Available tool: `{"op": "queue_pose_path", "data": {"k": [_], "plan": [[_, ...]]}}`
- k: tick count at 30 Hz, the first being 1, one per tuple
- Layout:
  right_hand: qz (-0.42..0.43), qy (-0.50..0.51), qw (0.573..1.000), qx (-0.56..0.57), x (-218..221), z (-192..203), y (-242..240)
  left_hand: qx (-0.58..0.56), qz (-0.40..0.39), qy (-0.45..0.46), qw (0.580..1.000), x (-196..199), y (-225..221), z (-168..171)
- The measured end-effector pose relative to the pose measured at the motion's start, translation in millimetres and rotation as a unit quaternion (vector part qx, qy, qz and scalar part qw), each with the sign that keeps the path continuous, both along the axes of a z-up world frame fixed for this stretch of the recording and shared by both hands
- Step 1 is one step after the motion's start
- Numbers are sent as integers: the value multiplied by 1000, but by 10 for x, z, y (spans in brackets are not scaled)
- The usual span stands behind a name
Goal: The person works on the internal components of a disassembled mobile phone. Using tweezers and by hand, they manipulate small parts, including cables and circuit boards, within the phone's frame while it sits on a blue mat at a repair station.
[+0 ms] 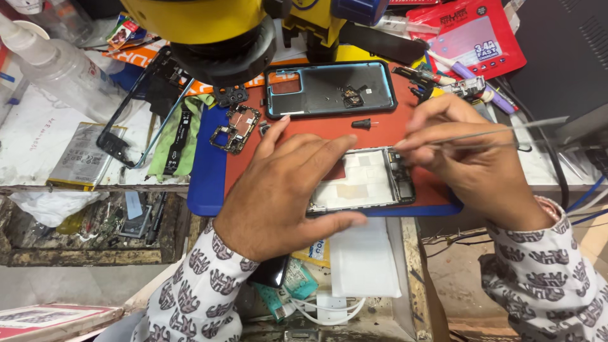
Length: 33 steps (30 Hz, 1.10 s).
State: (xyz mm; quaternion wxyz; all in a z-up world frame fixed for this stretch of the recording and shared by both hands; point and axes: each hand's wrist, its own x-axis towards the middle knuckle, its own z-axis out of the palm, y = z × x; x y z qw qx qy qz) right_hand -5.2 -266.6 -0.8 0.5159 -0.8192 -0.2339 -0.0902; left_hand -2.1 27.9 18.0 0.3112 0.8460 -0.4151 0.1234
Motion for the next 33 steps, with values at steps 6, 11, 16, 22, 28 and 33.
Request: {"op": "queue_pose_path", "data": {"k": [6,11,16,22,28,33], "plan": [[12,-50,995,-80,47,176,179,15,5,-9,1000,-15,11,-34],[17,-105,987,-122,31,187,178,20,6,-4,1000,-1,17,-80],[8,-116,982,-148,27,177,197,11,3,-1,1000,2,22,-101],[-5,-138,978,-155,46,156,215,8,4,3,1000,6,14,-103],[-13,-139,976,-167,47,159,202,4,4,7,1000,6,14,-112],[-28,-114,982,-145,71,139,210,5,3,8,1000,5,10,-108]]}}
